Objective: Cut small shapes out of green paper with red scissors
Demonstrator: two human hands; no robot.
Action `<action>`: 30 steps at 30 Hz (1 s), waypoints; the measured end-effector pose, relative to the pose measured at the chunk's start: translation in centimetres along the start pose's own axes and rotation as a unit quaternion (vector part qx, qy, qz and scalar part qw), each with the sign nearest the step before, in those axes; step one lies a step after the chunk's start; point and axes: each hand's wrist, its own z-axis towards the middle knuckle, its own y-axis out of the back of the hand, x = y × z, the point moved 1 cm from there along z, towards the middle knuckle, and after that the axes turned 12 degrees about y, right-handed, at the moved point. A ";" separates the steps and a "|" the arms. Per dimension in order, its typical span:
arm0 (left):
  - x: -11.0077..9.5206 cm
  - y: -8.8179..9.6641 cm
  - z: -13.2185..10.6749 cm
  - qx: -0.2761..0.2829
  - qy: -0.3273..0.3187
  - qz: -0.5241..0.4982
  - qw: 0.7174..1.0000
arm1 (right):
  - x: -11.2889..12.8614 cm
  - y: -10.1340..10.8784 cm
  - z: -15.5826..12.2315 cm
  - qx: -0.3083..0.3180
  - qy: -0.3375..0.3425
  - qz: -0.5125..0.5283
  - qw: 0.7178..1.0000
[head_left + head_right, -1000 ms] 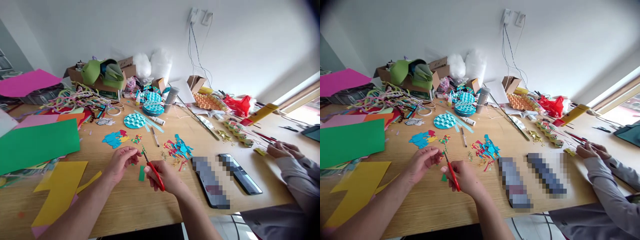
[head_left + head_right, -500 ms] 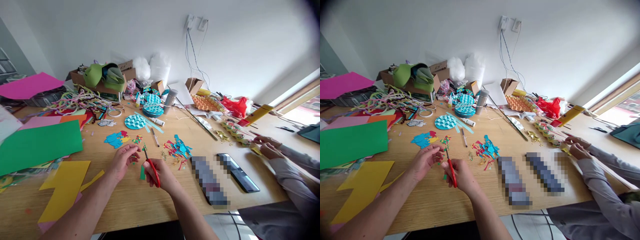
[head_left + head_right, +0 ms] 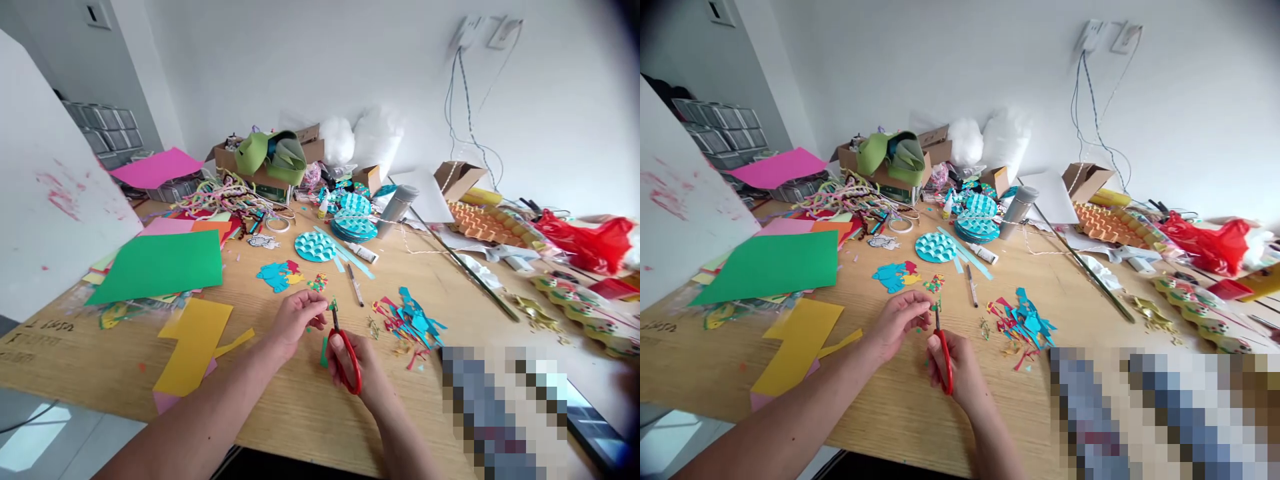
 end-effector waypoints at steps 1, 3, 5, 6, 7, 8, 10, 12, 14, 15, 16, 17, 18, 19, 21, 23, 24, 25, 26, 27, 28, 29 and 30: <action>0.1 0.0 0.1 -0.001 0.002 0.002 1.000 | -0.2 0.0 0.0 0.001 0.001 0.001 1.000; 0.3 0.1 0.2 -0.003 0.007 0.005 1.000 | -0.5 -0.1 -0.1 0.003 0.008 0.003 1.000; 0.4 0.1 0.2 -0.003 0.012 0.008 1.000 | -0.8 -0.2 -0.1 0.003 0.015 0.006 1.000; 0.4 0.1 0.2 -0.003 0.013 0.009 1.000 | -0.9 -0.2 -0.1 0.003 0.017 0.007 1.000; 0.4 0.1 0.2 -0.003 0.014 0.010 1.000 | -0.9 -0.2 -0.1 0.004 0.018 0.007 1.000; 0.3 0.0 0.1 -0.001 0.014 0.013 1.000 | -0.9 -0.2 0.0 0.005 0.019 0.008 1.000; 0.2 -0.1 0.0 0.005 0.013 0.021 1.000 | -0.9 -0.3 0.0 0.005 0.019 0.012 1.000; 0.0 -0.1 -0.2 0.012 0.011 0.027 0.999 | -0.8 -0.4 0.0 0.002 0.021 0.019 1.000; -0.1 -0.1 -0.3 0.003 0.011 0.025 1.000 | -0.8 -0.4 -0.1 0.003 0.026 0.026 0.999; -0.1 -0.1 -0.3 0.001 0.011 0.026 1.000 | -0.8 -0.5 -0.1 0.003 0.027 0.030 0.999; -0.1 -0.1 -0.3 0.001 0.012 0.027 1.000 | -0.8 -0.5 -0.1 0.003 0.028 0.032 0.999; -0.2 -0.2 -0.3 0.003 0.015 0.025 1.000 | -0.8 -0.5 -0.1 0.001 0.028 0.033 0.999; -0.2 -0.2 -0.3 0.004 0.018 0.023 1.000 | -0.7 -0.5 -0.1 -0.003 0.026 0.032 0.999; -0.2 -0.2 -0.3 0.004 0.020 0.020 1.000 | -0.7 -0.5 -0.1 -0.007 0.024 0.030 0.999; -0.2 -0.3 -0.3 -0.004 0.017 0.014 1.000 | -0.6 -0.4 -0.1 -0.014 0.021 0.026 0.999; -0.2 -0.3 -0.3 -0.014 0.014 0.010 1.000 | -0.5 -0.3 -0.1 -0.014 0.016 0.024 0.999; -0.2 -0.3 -0.2 -0.015 0.014 0.009 1.000 | -0.6 -0.3 -0.1 -0.011 0.014 0.024 1.000; -0.1 -0.2 -0.1 -0.015 0.014 0.008 1.000 | -0.6 -0.2 -0.1 -0.008 0.014 0.023 1.000; 0.0 -0.2 -0.1 -0.013 0.014 0.008 1.000 | -0.7 -0.2 -0.1 -0.006 0.015 0.022 1.000; 0.1 -0.2 0.0 -0.011 0.013 0.009 1.000 | -0.7 -0.2 -0.1 -0.004 0.017 0.021 1.000; 0.2 -0.1 0.1 -0.010 0.013 0.010 1.000 | -0.8 -0.2 -0.1 -0.003 0.019 0.021 1.000; 0.3 -0.1 0.1 -0.008 0.013 0.011 1.000 | -0.8 -0.2 -0.1 -0.003 0.020 0.020 1.000; 0.3 -0.1 0.1 -0.007 0.014 0.012 1.000 | -0.8 -0.2 -0.1 -0.003 0.021 0.020 1.000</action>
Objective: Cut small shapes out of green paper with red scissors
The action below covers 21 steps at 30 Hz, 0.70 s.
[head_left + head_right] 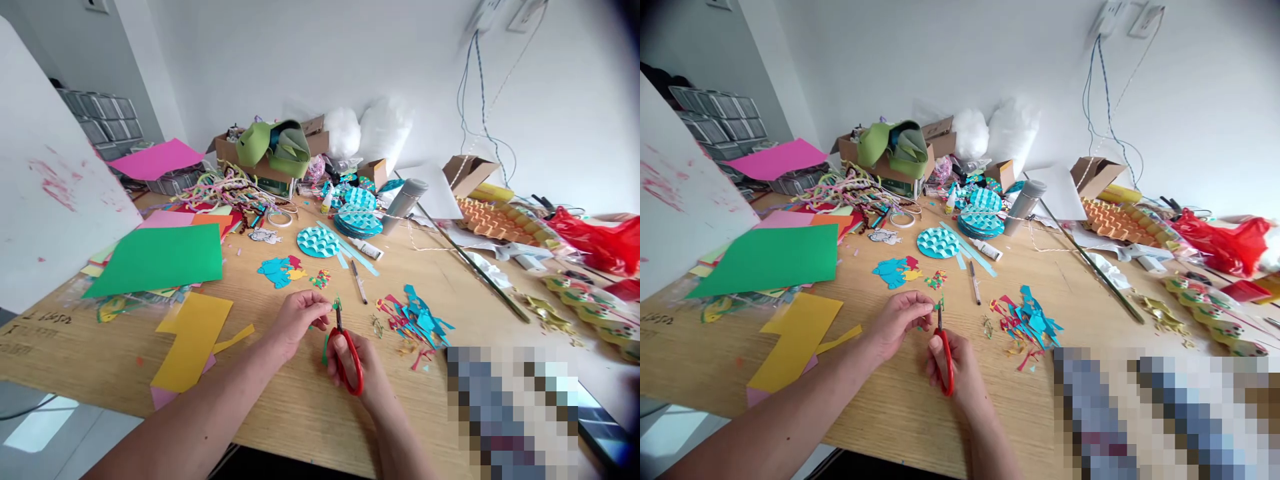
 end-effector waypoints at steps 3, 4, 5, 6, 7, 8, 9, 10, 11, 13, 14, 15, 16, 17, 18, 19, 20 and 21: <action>0.2 0.0 0.1 0.007 0.005 0.002 1.000 | 0.0 -0.1 0.0 -0.001 -0.004 0.003 1.000; 0.2 0.0 0.1 0.008 0.006 0.002 1.000 | 0.0 -0.1 0.0 -0.003 -0.006 0.004 1.000; 0.2 0.0 0.1 0.008 0.005 0.001 1.000 | 0.0 -0.2 0.0 -0.004 -0.008 0.006 1.000; 0.2 0.0 0.1 0.007 0.006 0.000 1.000 | 0.0 -0.2 0.0 -0.006 -0.008 0.007 1.000; 0.1 0.0 0.1 0.005 0.006 -0.002 1.000 | 0.0 -0.2 0.0 -0.007 -0.008 0.007 1.000; 0.1 0.0 0.0 0.004 0.006 -0.004 1.000 | 0.0 -0.2 -0.1 -0.008 -0.007 0.005 1.000; 0.1 -0.1 0.0 0.004 0.006 -0.004 1.000 | 0.0 -0.2 -0.1 -0.008 -0.007 0.003 1.000; 0.1 -0.1 0.0 0.006 0.006 -0.004 1.000 | 0.0 -0.2 -0.1 -0.008 -0.007 0.001 1.000; 0.0 -0.1 -0.1 0.007 0.004 -0.003 1.000 | 0.0 -0.3 -0.2 -0.007 -0.008 -0.002 1.000; 0.0 -0.2 -0.2 0.010 0.001 0.000 1.000 | 0.0 -0.3 -0.2 -0.004 -0.010 -0.009 1.000; -0.1 -0.3 -0.2 0.011 0.000 0.002 1.000 | 0.0 -0.3 -0.2 -0.002 -0.010 -0.012 1.000; -0.1 -0.3 -0.3 0.012 -0.001 0.003 1.000 | 0.0 -0.3 -0.2 -0.002 -0.011 -0.015 1.000; -0.1 -0.3 -0.3 0.013 -0.002 0.004 1.000 | 0.0 -0.3 -0.2 -0.002 -0.012 -0.017 1.000; -0.2 -0.3 -0.3 0.014 -0.003 0.005 1.000 | 0.0 -0.3 -0.2 -0.002 -0.012 -0.019 1.000; -0.2 -0.3 -0.3 0.014 -0.004 0.006 1.000 | 0.0 -0.3 -0.1 -0.001 -0.012 -0.020 1.000; -0.2 -0.3 -0.3 0.013 -0.006 0.008 1.000 | -0.1 -0.3 -0.1 0.000 -0.011 -0.020 1.000; -0.2 -0.3 -0.3 0.011 -0.007 0.010 1.000 | -0.1 -0.3 -0.1 0.001 -0.011 -0.019 1.000; -0.2 -0.3 -0.3 0.009 -0.009 0.012 1.000 | -0.1 -0.3 -0.1 0.002 -0.010 -0.018 1.000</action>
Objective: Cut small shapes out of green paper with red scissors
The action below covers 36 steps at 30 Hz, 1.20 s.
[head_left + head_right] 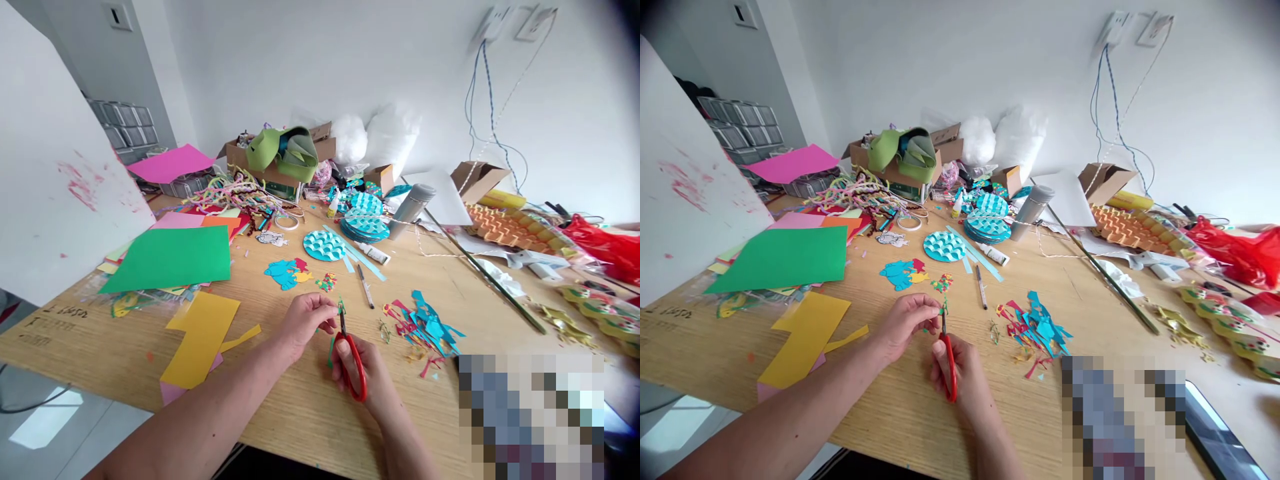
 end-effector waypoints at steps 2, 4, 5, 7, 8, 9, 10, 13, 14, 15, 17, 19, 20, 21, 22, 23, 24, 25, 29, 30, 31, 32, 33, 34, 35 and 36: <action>0.0 0.0 0.0 -0.002 -0.002 0.003 1.000 | -0.1 0.0 0.0 0.001 0.002 0.001 1.000; 0.0 0.1 0.0 -0.004 -0.001 0.007 1.000 | -0.1 0.0 -0.1 0.001 0.005 -0.002 1.000; 0.0 0.1 0.0 -0.006 -0.001 0.010 1.000 | -0.1 0.0 -0.1 0.001 0.007 -0.002 1.000; 0.1 0.2 0.1 -0.008 0.001 0.016 1.000 | -0.1 0.0 -0.1 0.002 0.010 0.001 1.000; 0.1 0.2 0.1 -0.009 0.001 0.018 1.000 | 0.0 0.0 -0.1 0.003 0.011 0.002 1.000; 0.1 0.2 0.1 -0.011 0.002 0.020 1.000 | 0.0 0.0 -0.1 0.004 0.012 0.003 1.000; 0.2 0.2 0.1 -0.012 0.002 0.021 1.000 | 0.1 0.0 -0.1 0.005 0.013 0.003 1.000; 0.2 0.2 0.2 -0.019 0.004 0.020 1.000 | 0.0 0.0 0.0 0.006 0.010 0.000 1.000; 0.2 0.2 0.3 -0.021 0.005 0.020 1.000 | 0.0 0.0 0.0 0.005 0.008 0.000 1.000; 0.2 0.2 0.3 -0.024 0.006 0.019 1.000 | -0.1 0.0 0.0 0.004 0.007 0.001 1.000; 0.2 0.2 0.3 -0.028 0.008 0.020 0.999 | -0.2 0.0 0.1 0.003 0.005 0.003 1.000; 0.2 0.3 0.3 -0.029 0.009 0.023 0.999 | -0.3 0.0 0.1 0.002 0.001 0.003 1.000; 0.2 0.3 0.3 -0.028 0.009 0.023 0.999 | -0.3 0.0 0.1 0.001 0.000 0.003 1.000; 0.2 0.3 0.3 -0.026 0.010 0.023 0.999 | -0.3 0.0 0.0 0.001 0.001 0.002 1.000; 0.2 0.3 0.3 -0.025 0.010 0.023 0.999 | -0.3 0.0 0.0 0.002 0.002 0.002 1.000; 0.3 0.3 0.3 -0.022 0.009 0.024 0.999 | -0.2 0.0 0.0 0.002 0.004 0.001 1.000; 0.3 0.3 0.3 -0.020 0.008 0.025 0.999 | -0.1 0.0 -0.1 0.003 0.006 -0.001 1.000; 0.3 0.3 0.3 -0.019 0.007 0.026 0.999 | 0.0 -0.1 -0.1 0.003 0.006 -0.002 1.000; 0.3 0.3 0.3 -0.024 0.008 0.029 0.999 | 0.5 0.0 -0.2 0.003 0.004 -0.010 1.000; 0.3 0.2 0.2 -0.026 0.009 0.029 0.999 | 0.6 0.0 -0.2 0.003 0.004 -0.011 1.000; 0.2 0.2 0.2 -0.027 0.010 0.029 0.999 | 0.7 0.0 -0.2 0.004 0.004 -0.013 1.000; 0.2 0.2 0.2 -0.028 0.011 0.028 0.999 | 0.7 0.1 -0.2 0.004 0.004 -0.013 1.000; 0.2 0.2 0.2 -0.029 0.011 0.028 0.999 | 0.8 0.1 -0.2 0.003 0.003 -0.014 1.000; 0.2 0.1 0.1 -0.031 0.011 0.027 0.999 | 0.7 0.1 -0.2 0.002 0.002 -0.014 1.000; 0.1 0.1 0.1 -0.033 0.010 0.027 0.999 | 0.7 0.1 -0.2 0.001 0.000 -0.013 1.000; 0.1 0.1 0.1 -0.034 0.010 0.027 0.999 | 0.7 0.0 -0.2 -0.001 -0.003 -0.013 1.000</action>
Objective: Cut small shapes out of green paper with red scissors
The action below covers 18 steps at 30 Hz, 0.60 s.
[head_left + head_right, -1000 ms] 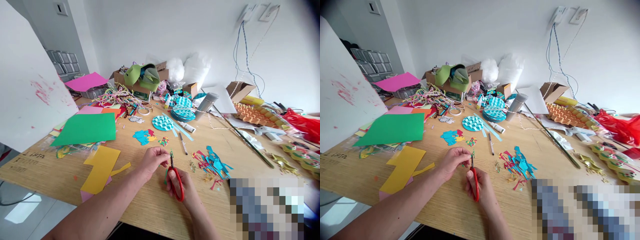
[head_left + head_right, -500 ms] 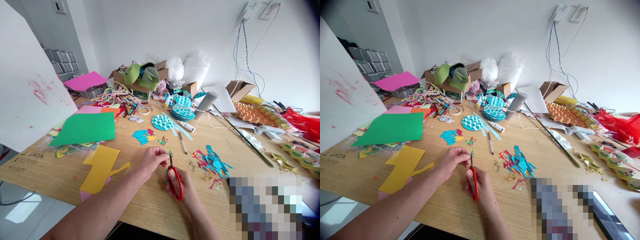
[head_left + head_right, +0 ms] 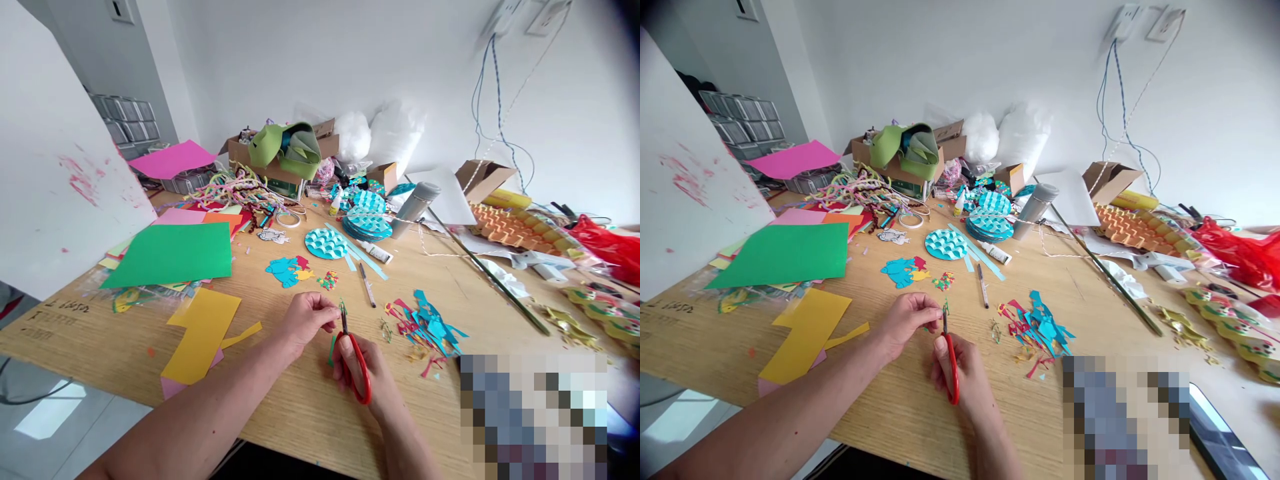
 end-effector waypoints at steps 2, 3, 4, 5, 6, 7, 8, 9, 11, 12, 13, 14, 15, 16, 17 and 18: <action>0.0 0.0 0.0 -0.002 0.001 -0.001 1.000 | 0.0 0.0 0.0 -0.003 -0.006 0.000 1.000; 0.0 0.0 0.0 -0.002 0.001 -0.001 1.000 | 0.0 -0.1 0.0 -0.004 -0.008 -0.001 1.000; 0.0 0.0 0.0 -0.001 0.002 -0.001 1.000 | 0.1 -0.1 0.0 -0.004 -0.008 -0.002 1.000; 0.0 0.0 0.0 0.000 0.002 -0.001 1.000 | 0.1 -0.1 0.0 -0.004 -0.008 -0.002 1.000; 0.0 0.0 0.0 0.001 0.002 -0.001 1.000 | 0.1 -0.2 0.0 -0.004 -0.007 -0.002 1.000; 0.1 0.0 0.0 0.001 0.001 0.000 1.000 | 0.1 -0.2 0.0 -0.005 -0.008 -0.002 1.000; 0.1 0.0 0.0 0.002 0.001 0.001 1.000 | 0.1 -0.2 0.1 -0.007 -0.010 -0.001 1.000; 0.1 0.0 0.0 0.002 0.000 0.002 1.000 | 0.1 -0.2 0.1 -0.008 -0.012 -0.001 1.000; 0.1 0.0 0.0 0.002 -0.003 0.002 1.000 | 0.0 -0.2 0.2 -0.009 -0.014 -0.002 1.000; 0.1 0.0 0.0 0.002 -0.003 0.001 1.000 | 0.0 -0.2 0.2 -0.009 -0.015 -0.004 1.000; 0.1 0.0 0.0 0.001 -0.002 0.000 1.000 | -0.1 -0.2 0.3 -0.009 -0.015 -0.005 1.000; 0.1 0.0 0.0 0.000 -0.002 -0.001 1.000 | -0.1 -0.2 0.3 -0.009 -0.015 -0.006 1.000; 0.1 0.0 0.0 0.001 -0.001 -0.002 1.000 | -0.1 -0.2 0.3 -0.009 -0.015 -0.007 1.000; 0.1 0.0 0.0 0.002 0.000 -0.002 1.000 | -0.1 -0.2 0.3 -0.010 -0.017 -0.007 1.000; 0.1 0.0 0.0 0.003 0.000 -0.002 1.000 | -0.1 -0.1 0.3 -0.011 -0.017 -0.006 1.000; 0.0 0.0 0.0 0.006 0.000 -0.002 1.000 | -0.1 -0.1 0.2 -0.011 -0.017 -0.005 1.000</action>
